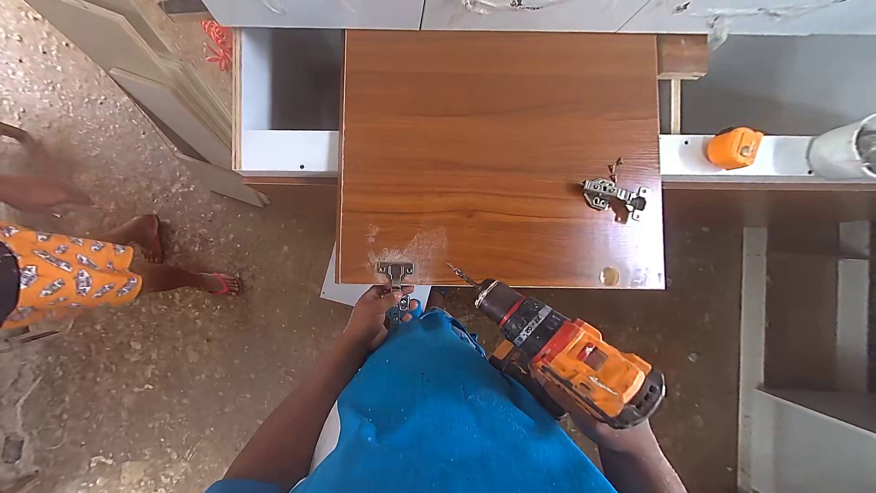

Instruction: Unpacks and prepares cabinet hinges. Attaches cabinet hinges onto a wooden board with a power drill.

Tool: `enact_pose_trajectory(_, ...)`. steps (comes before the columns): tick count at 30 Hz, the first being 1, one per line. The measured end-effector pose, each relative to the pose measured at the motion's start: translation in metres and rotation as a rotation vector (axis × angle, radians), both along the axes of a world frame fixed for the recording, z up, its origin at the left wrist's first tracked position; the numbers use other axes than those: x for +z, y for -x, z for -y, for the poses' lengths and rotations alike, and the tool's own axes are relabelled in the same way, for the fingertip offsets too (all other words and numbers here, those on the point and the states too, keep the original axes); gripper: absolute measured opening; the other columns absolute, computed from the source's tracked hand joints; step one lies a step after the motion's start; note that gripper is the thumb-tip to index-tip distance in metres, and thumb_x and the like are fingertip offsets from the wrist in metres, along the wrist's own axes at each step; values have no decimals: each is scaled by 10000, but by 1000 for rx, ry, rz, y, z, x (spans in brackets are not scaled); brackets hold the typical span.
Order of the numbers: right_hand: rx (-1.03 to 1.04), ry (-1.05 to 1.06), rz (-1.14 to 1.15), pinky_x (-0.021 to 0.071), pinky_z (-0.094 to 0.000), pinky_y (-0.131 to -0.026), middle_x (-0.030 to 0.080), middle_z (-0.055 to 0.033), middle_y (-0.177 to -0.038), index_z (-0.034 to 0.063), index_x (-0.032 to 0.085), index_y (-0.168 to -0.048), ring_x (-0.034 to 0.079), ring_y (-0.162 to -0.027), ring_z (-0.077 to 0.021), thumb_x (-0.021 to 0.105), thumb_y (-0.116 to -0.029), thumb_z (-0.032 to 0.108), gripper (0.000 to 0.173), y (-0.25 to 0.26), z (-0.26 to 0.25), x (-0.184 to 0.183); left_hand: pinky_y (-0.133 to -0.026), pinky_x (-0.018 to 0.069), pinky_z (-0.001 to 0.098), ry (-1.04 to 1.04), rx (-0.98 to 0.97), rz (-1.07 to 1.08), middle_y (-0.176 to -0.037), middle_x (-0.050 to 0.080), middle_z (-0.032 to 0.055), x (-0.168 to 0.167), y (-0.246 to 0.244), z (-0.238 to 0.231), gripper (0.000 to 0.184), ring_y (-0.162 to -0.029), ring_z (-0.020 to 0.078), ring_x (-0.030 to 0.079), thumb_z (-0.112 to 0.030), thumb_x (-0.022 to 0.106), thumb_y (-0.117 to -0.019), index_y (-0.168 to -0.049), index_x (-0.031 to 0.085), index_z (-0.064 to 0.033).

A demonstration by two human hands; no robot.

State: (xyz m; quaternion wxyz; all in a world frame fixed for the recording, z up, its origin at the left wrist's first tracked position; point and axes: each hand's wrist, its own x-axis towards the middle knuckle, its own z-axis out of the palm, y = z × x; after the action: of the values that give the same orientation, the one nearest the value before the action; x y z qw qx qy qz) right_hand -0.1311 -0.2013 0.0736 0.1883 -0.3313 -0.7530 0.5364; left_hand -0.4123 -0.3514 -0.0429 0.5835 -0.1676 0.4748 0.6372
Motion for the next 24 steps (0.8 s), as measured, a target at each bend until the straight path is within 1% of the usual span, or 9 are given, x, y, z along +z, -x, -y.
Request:
enact_pose_trajectory(3,4,-8,12,590,-239,-950,740,130,-1123,164,677,-1234,684,-1059,19,820,-852,338,443,3,-1,2,-676,630,339,11,2,2,-1139,727,189,1,0,-1,185,-850,251,757,10,450,-1059,-1240,486,12)
enact_pose_trajectory(5,11,-6,12,591,-236,-954,739,132,-1130,162,668,-1243,683,-1063,20,827,-843,322,459,8,-3,4,-676,630,340,14,6,12,-1139,726,189,1,0,-1,188,-851,252,757,14,451,-1056,-1241,485,13)
enact_pose_trajectory(7,28,-28,36,587,-227,-957,733,136,-1136,149,652,-1257,677,-1065,33,825,-840,339,490,14,-5,7,-680,629,340,19,0,16,-1141,725,186,2,1,-1,195,-853,250,756,10,451,-1059,-1251,483,12)
enact_pose_trajectory(8,39,-26,47,591,-233,-949,736,122,-1123,131,653,-1248,681,-1051,27,824,-839,342,491,19,-8,10,-680,629,341,22,-3,16,-1139,725,186,2,1,-1,198,-853,252,754,10,451,-1059,-1254,486,14)
enact_pose_trajectory(12,112,-38,161,581,-192,-936,742,75,-1073,47,651,-1194,675,-1022,55,808,-824,371,517,37,-22,22,-679,628,341,32,-18,8,-1154,722,193,3,2,-1,206,-852,252,754,-1,455,-1061,-1265,479,18)
enact_pose_trajectory(15,187,-67,261,571,-145,-892,744,98,-1010,58,675,-1134,662,-976,108,793,-803,406,494,52,-34,34,-689,627,338,42,-27,6,-1165,718,190,3,2,-2,220,-859,249,753,-7,459,-1063,-1281,465,20)
enact_pose_trajectory(17,236,-73,345,559,-131,-872,739,96,-982,63,683,-1119,653,-952,122,781,-795,422,494,64,-41,43,-686,625,332,45,-30,13,-1164,720,183,3,2,-2,216,-855,242,754,-5,460,-1061,-1276,466,16)
enact_pose_trajectory(20,302,-96,470,550,-146,-847,732,77,-957,79,695,-1096,651,-926,108,760,-783,457,495,83,-49,56,-694,625,334,29,-31,16,-1162,716,181,2,2,-2,215,-861,240,752,3,458,-1056,-1270,473,18)
enact_pose_trajectory(24,351,-94,619,555,-221,-805,721,52,-921,121,703,-1050,664,-889,39,747,-775,432,417,106,-53,69,-711,627,345,24,-29,26,-1170,714,178,3,2,-2,217,-884,246,751,3,459,-1056,-1272,477,14)
